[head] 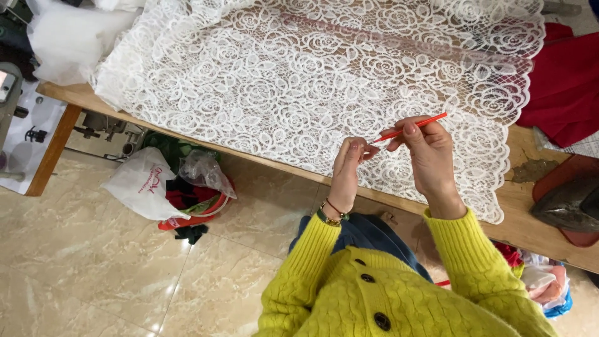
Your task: Measuring and marking lace fabric on a work table using a long ruler and a red marking pen.
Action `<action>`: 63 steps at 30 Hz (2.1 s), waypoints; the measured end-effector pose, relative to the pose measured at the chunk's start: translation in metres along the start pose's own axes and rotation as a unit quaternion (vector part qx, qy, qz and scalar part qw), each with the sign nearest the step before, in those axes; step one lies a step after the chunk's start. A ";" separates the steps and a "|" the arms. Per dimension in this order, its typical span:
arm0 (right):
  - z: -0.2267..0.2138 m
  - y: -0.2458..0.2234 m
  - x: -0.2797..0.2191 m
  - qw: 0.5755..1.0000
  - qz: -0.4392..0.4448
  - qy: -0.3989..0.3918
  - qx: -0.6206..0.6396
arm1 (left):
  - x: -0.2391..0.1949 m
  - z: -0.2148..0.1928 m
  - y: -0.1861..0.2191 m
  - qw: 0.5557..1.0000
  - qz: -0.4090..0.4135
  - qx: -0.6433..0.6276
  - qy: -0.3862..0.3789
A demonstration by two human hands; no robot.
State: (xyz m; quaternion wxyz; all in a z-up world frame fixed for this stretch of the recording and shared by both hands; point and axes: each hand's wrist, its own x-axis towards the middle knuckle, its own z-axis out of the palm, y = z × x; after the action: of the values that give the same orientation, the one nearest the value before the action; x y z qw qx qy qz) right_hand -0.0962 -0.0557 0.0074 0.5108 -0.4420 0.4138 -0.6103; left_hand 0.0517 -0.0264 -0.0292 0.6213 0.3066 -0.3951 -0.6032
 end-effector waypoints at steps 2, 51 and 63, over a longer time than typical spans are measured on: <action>0.002 0.000 -0.002 1.000 -0.009 0.000 -0.017 | -0.002 -0.002 -0.001 1.000 -0.003 -0.011 -0.005; -0.103 -0.009 -0.015 0.997 -0.011 0.074 0.006 | 0.020 0.098 -0.058 0.985 -0.154 -0.053 -0.058; -0.255 -0.057 0.006 0.984 -0.037 0.139 -0.104 | 0.057 0.172 -0.151 0.967 -0.134 0.132 -0.171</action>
State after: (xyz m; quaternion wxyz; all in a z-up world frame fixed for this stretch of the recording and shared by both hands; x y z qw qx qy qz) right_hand -0.3572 -0.0404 -0.0057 0.3770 -0.4187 0.5253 -0.6377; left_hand -0.1751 -0.0791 -0.0659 0.4121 0.3287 -0.5264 -0.6671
